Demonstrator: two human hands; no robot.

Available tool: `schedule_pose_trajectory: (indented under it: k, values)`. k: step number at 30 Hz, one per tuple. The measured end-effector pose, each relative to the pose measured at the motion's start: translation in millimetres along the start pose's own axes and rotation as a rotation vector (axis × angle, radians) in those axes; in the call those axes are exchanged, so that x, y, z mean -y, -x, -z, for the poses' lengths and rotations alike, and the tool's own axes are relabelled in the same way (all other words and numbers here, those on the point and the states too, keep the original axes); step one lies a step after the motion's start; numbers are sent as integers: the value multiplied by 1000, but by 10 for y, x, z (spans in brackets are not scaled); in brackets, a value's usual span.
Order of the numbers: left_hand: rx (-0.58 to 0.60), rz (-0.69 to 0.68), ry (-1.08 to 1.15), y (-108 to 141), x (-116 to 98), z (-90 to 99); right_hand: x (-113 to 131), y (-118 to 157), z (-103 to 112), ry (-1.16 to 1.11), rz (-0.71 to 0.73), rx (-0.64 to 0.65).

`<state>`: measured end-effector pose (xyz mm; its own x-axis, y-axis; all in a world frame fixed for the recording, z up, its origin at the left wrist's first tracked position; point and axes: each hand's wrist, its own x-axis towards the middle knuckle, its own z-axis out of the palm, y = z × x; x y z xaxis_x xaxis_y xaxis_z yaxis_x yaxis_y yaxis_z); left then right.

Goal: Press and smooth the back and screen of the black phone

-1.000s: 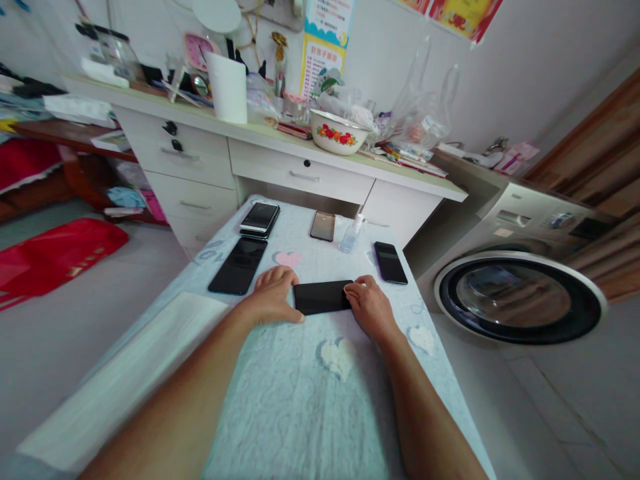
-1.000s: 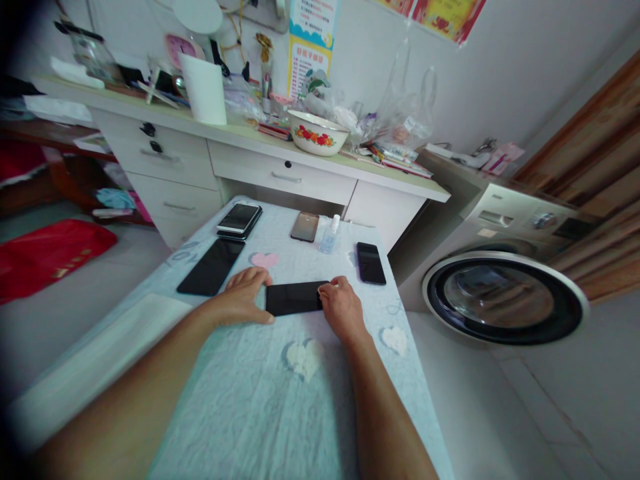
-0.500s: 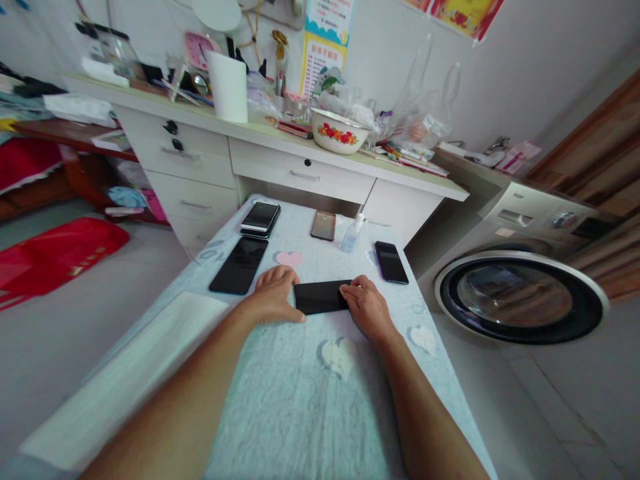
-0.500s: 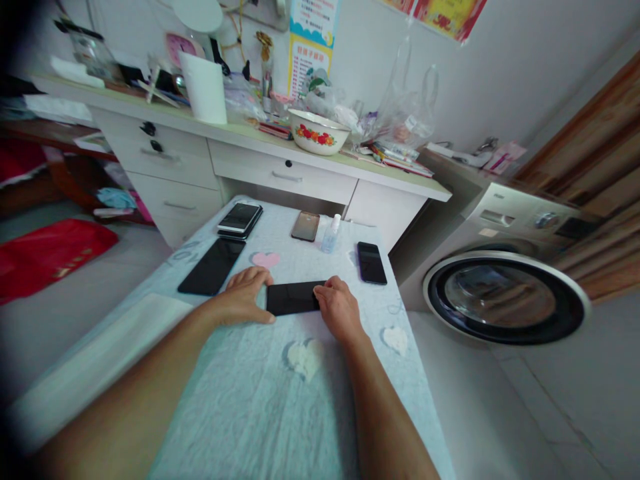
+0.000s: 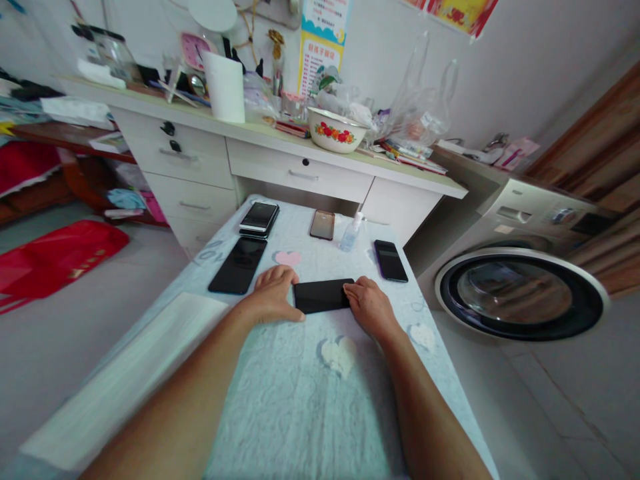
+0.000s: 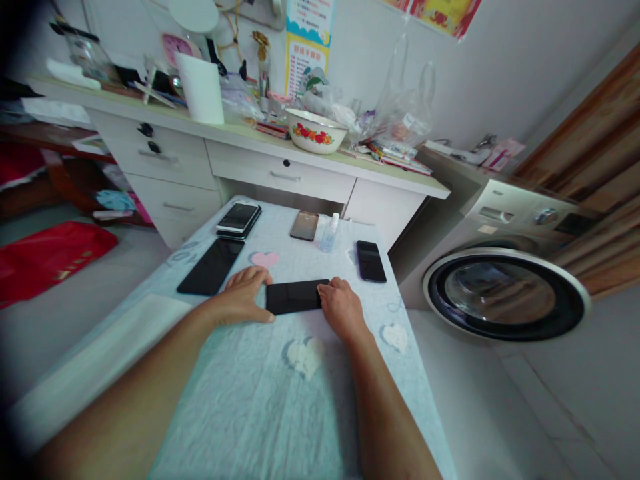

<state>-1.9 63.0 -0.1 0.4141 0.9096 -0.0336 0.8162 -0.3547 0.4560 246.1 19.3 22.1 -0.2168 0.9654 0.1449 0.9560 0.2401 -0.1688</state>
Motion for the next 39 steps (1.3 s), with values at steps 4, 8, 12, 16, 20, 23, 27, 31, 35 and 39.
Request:
schedule_pose_trajectory:
  k: [4,8,12,16,20,23,27,31,35,39]
  values:
    - [-5,-2,-4,-7,16,-19,17,0,-24,6,-2,-17]
    - [-11,-3,-1,-9,20,-28,87,10,-48,-5,23,-17]
    - [-11,-2,-2,-9,18,-28,207,19,-62,-3,60,10]
    - [-3,-1,-4,-7,5,-16,334,28,-75,12,103,42]
    - [0,8,-8,-1,-21,7,439,41,-108,18,153,43]
    - [-1,8,-6,2,-29,17,496,52,-139,0,207,47]
    - [2,14,-6,1,-25,14,542,58,-162,-6,247,49]
    - [2,9,-7,2,-32,19,541,41,-162,3,231,32]
    - [6,2,-8,5,-41,28,497,11,-167,20,135,20]
    - [-2,-4,-10,1,-26,22,479,-2,-181,23,103,-1]
